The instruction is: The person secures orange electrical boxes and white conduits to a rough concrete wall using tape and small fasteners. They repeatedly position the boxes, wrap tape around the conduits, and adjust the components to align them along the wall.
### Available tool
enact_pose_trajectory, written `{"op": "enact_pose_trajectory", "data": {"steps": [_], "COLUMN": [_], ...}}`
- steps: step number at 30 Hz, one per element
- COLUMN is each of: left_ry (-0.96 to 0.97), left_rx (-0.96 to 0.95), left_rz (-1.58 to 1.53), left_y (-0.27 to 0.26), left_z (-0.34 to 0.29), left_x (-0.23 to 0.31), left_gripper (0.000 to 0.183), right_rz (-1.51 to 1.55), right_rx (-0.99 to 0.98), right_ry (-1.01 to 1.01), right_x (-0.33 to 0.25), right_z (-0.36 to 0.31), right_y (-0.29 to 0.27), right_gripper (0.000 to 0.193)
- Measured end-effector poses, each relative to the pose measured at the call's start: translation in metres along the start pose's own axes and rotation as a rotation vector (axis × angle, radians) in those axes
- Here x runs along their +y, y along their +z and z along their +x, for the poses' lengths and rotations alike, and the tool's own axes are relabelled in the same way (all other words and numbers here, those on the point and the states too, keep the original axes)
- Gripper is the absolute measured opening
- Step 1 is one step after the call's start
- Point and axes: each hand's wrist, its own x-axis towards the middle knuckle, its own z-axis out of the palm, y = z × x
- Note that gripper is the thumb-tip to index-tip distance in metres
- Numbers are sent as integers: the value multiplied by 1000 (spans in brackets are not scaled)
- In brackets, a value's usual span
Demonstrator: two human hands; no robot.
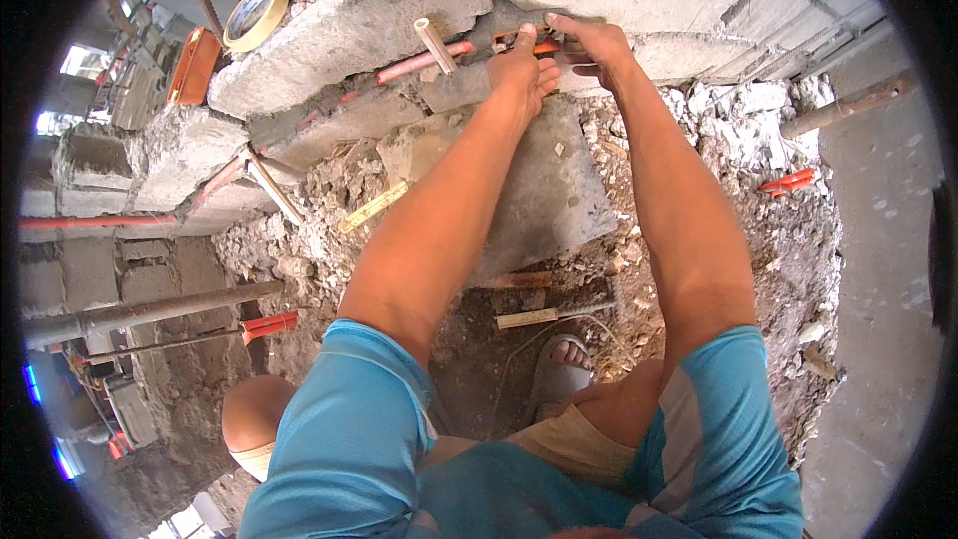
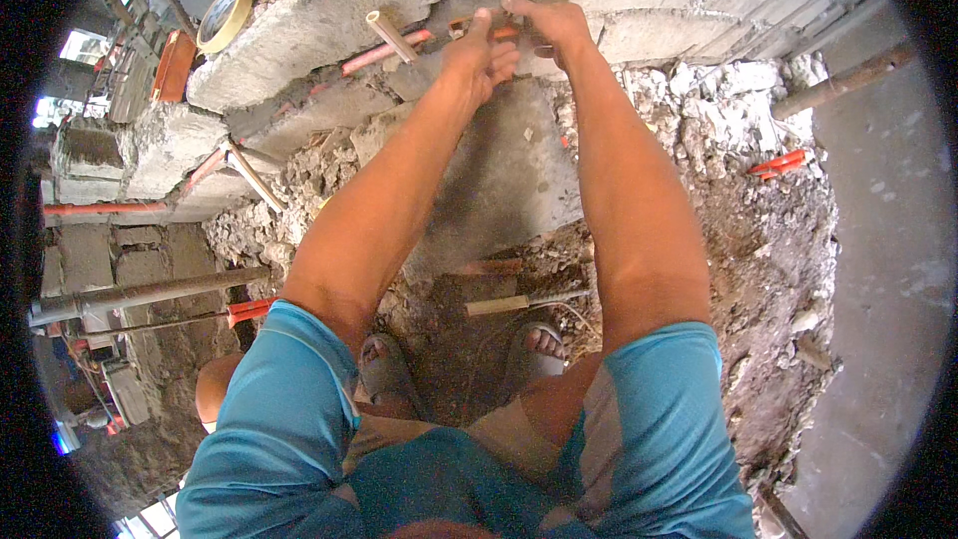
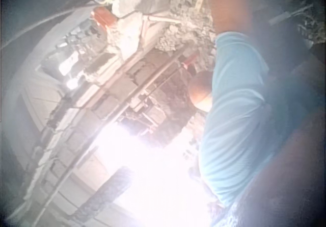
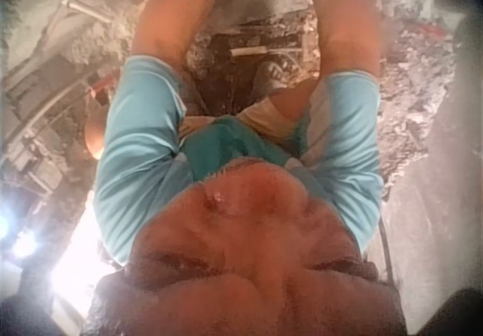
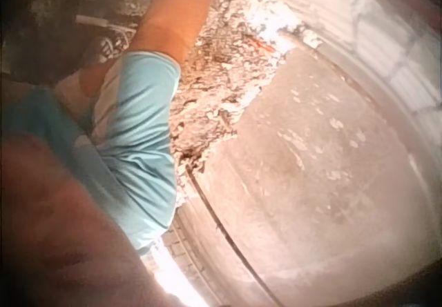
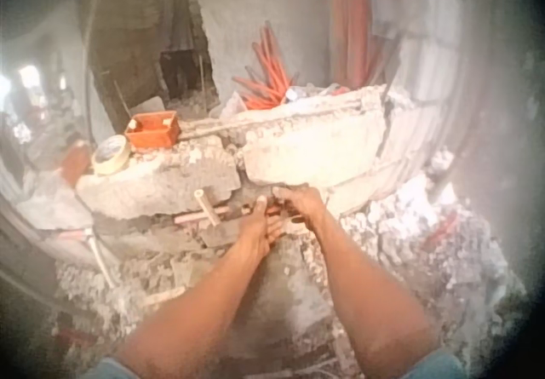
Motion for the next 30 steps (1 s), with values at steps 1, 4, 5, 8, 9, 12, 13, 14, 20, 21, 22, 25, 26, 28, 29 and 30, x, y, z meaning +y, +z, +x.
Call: {"op": "enact_pose_trajectory", "data": {"steps": [1, 4, 5, 8, 9, 12, 13, 14, 20, 21, 22, 25, 26, 28, 29, 30], "left_ry": [-4, -6, 2, 14, 22, 1, 5, 9, -12, -21, -16, -6, -7, 4, 15, 26], "left_rx": [14, 54, 68, 47, 44, 86, 86, 88, 1, -24, -4, 14, 5, 26, 40, 52], "left_rz": [-10, -49, -67, -55, -38, -96, -90, -85, 6, 30, 30, 21, 12, -26, -55, -85], "left_y": [0, 6, 10, 16, 10, -1, -3, -6, -2, -6, -9, -5, -2, -6, -4, -2], "left_z": [0, 0, -1, 1, 5, 10, 10, 10, 9, 9, 8, 5, 3, 1, 0, 0], "left_x": [-1, -3, -4, -6, -6, -8, -8, -9, 3, 1, -1, -2, -3, -5, -6, -8], "left_gripper": [68, 66, 64, 66, 68, 67, 69, 70, 73, 74, 74, 72, 72, 69, 67, 64], "right_rz": [-14, -34, -38, -114, -283, -701, -736, -770, -919, -960, -1016, -1025, -1087, -1192, -1225, -1260], "right_rx": [3, 22, 32, 147, 216, 386, 398, 408, 402, 380, 277, 218, 190, 114, 121, 131], "right_ry": [1, -7, -12, -89, -147, -314, -377, -441, -956, -977, -857, -866, -782, -617, -634, -650], "right_x": [-1, 3, 6, 5, 1, -7, -7, -10, -2, 7, 10, 22, 22, 4, 1, -2], "right_z": [3, 15, 17, 17, 11, -23, -28, -33, -33, -42, -51, -55, -55, -64, -63, -61], "right_y": [1, -5, -8, -8, -1, 15, 17, 20, -4, -1, 0, -3, -9, -5, -2, -2], "right_gripper": [75, 70, 68, 67, 67, 66, 58, 51, 37, 39, 44, 48, 50, 54, 55, 57]}}
